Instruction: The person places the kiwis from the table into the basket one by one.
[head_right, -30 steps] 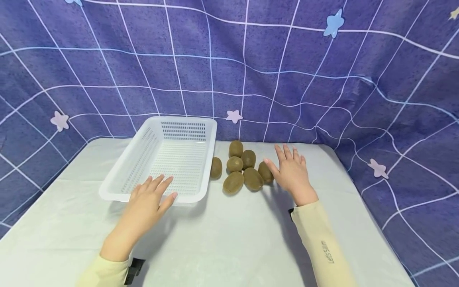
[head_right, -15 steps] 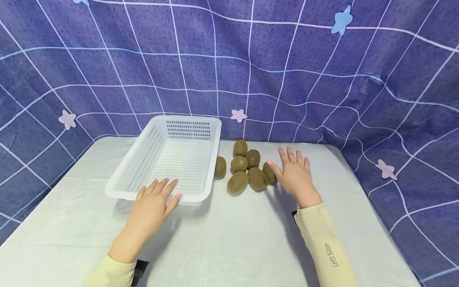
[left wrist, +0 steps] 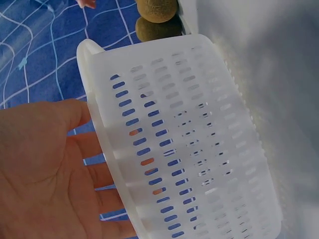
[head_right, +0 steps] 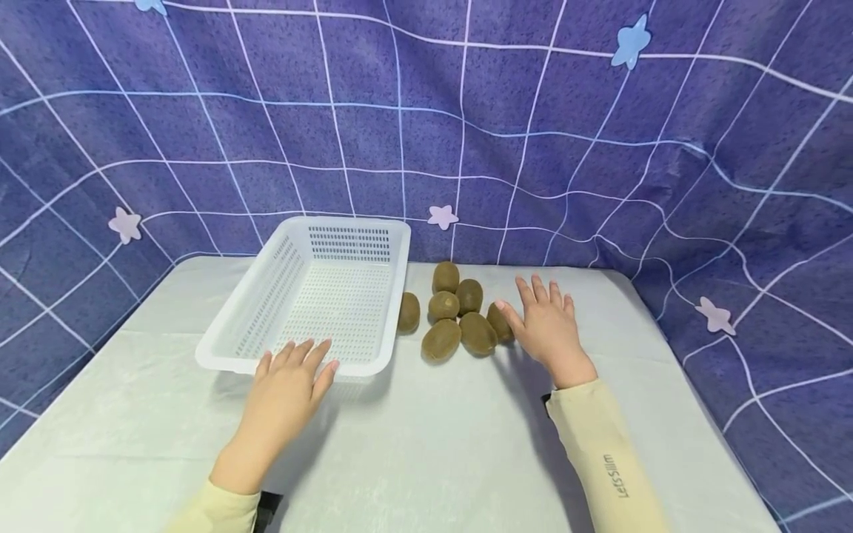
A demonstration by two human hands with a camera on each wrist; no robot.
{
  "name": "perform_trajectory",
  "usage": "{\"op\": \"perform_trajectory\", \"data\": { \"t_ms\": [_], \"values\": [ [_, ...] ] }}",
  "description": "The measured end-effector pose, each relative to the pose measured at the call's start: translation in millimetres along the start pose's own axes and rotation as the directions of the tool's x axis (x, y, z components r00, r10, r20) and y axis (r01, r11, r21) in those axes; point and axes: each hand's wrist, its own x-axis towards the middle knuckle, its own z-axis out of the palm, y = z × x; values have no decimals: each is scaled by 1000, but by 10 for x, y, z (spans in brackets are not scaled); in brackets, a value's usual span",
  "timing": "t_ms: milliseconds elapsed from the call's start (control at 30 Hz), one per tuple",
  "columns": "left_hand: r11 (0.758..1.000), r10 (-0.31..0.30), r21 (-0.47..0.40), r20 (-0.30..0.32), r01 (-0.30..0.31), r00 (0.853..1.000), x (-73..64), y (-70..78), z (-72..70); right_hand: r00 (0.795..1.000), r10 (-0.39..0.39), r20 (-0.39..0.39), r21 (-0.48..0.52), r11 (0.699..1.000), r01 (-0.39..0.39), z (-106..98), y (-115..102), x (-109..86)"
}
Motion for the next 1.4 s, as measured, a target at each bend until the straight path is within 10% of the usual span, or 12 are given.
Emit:
{"op": "perform_trajectory", "data": {
  "t_ms": [1400],
  "values": [
    [996, -6, -84, -79, -1, 997, -57, 39, 129, 984, -143, -108, 97, 983, 153, 109, -25, 84]
  ]
}}
